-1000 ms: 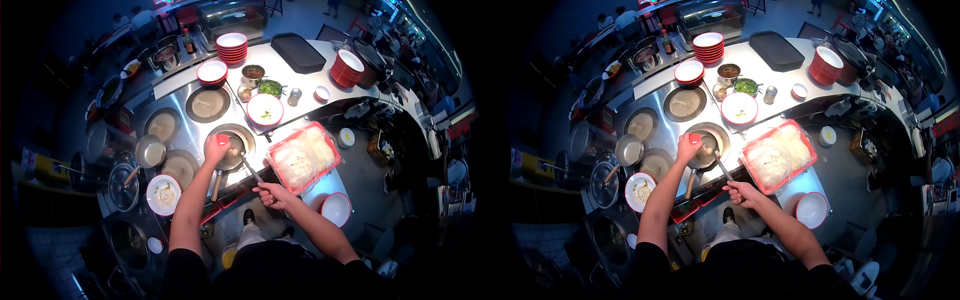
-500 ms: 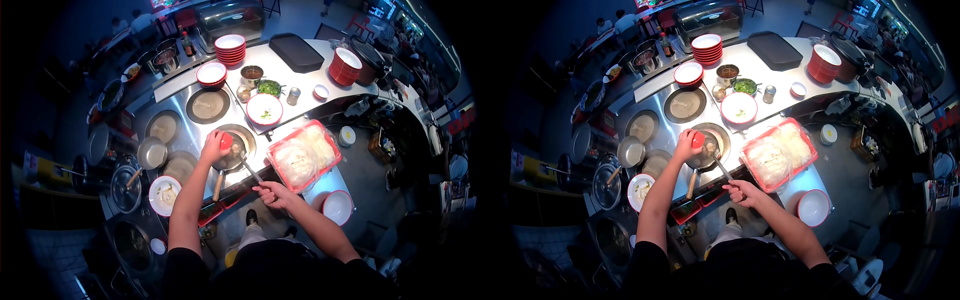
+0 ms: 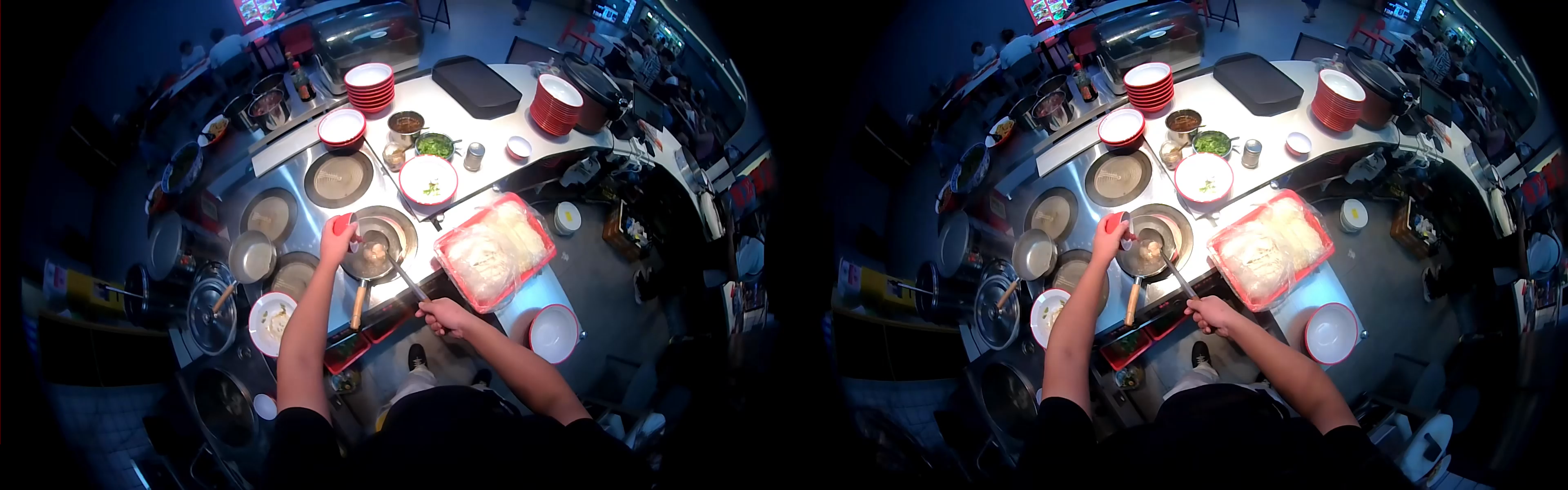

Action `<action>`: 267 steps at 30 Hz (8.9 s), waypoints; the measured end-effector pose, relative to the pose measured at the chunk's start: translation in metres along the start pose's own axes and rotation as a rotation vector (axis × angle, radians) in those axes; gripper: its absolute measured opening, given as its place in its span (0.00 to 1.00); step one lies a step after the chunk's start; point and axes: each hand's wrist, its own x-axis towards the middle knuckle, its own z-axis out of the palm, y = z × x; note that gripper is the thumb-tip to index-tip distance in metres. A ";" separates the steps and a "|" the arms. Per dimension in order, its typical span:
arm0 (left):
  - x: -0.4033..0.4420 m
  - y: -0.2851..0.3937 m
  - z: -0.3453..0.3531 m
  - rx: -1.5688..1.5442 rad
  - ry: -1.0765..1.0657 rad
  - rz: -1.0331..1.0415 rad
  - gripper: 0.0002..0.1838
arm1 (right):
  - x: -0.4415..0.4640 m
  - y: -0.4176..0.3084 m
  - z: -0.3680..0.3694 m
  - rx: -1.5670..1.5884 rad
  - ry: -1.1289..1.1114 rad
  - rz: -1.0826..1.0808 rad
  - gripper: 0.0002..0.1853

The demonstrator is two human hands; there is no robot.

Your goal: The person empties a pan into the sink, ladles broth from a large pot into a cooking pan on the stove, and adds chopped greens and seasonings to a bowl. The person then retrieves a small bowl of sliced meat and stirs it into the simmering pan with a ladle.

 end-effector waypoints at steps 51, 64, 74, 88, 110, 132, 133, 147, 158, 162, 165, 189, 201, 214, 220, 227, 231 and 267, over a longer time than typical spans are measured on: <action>-0.243 -0.002 -0.069 -1.287 0.238 -0.319 0.30 | -0.072 -0.017 -0.005 -1.513 0.616 -0.527 0.12; -0.268 0.018 -0.051 -1.252 0.328 -0.274 0.27 | -0.030 -0.054 -0.007 -1.522 0.577 -0.568 0.13; -0.253 0.038 -0.030 -1.209 0.396 -0.205 0.25 | -0.041 -0.074 -0.053 -1.470 0.506 -0.616 0.12; -0.258 0.029 -0.028 -1.155 0.476 -0.264 0.26 | 0.008 -0.071 -0.038 -1.399 0.549 -0.633 0.13; -0.252 -0.014 -0.097 -1.162 0.306 -0.376 0.24 | -0.017 -0.049 0.005 -1.473 0.680 -0.520 0.12; -0.240 -0.010 -0.101 -1.146 0.251 -0.407 0.24 | -0.018 -0.046 0.003 -1.220 0.639 -0.581 0.15; -0.240 -0.011 -0.101 -1.146 0.259 -0.410 0.24 | -0.014 -0.045 0.003 -1.210 0.629 -0.561 0.15; -0.241 -0.013 -0.096 -1.138 0.257 -0.428 0.24 | -0.005 -0.034 0.006 -1.191 0.602 -0.563 0.14; -0.245 -0.009 -0.093 -1.119 0.258 -0.417 0.24 | -0.041 -0.052 0.015 -1.398 0.606 -0.491 0.12; -0.248 -0.011 -0.094 -1.078 0.272 -0.422 0.25 | -0.032 -0.048 0.012 -1.377 0.645 -0.538 0.12; -0.248 -0.013 -0.094 -1.072 0.267 -0.419 0.25 | -0.007 -0.040 0.009 -1.376 0.666 -0.577 0.13; -0.247 -0.011 -0.090 -1.056 0.248 -0.428 0.24 | -0.012 -0.042 0.011 -1.406 0.600 -0.556 0.11; -0.252 -0.011 -0.087 -1.074 0.219 -0.416 0.25 | -0.031 -0.049 -0.003 -1.396 0.629 -0.600 0.12; -0.249 -0.013 -0.077 -1.031 0.173 -0.463 0.26 | -0.013 -0.023 -0.002 -1.338 0.623 -0.634 0.12; -0.248 -0.009 -0.078 -1.041 0.169 -0.455 0.25 | -0.009 -0.016 -0.002 -1.343 0.627 -0.628 0.12; -0.246 -0.003 -0.077 -1.089 0.186 -0.458 0.24 | -0.005 -0.015 0.001 -1.356 0.630 -0.618 0.11; -0.247 -0.005 -0.077 -1.097 0.183 -0.468 0.24 | -0.004 -0.014 0.001 -1.346 0.627 -0.617 0.12; -0.246 -0.016 -0.069 -1.073 0.175 -0.432 0.26 | 0.036 -0.020 -0.040 0.321 -0.232 0.193 0.24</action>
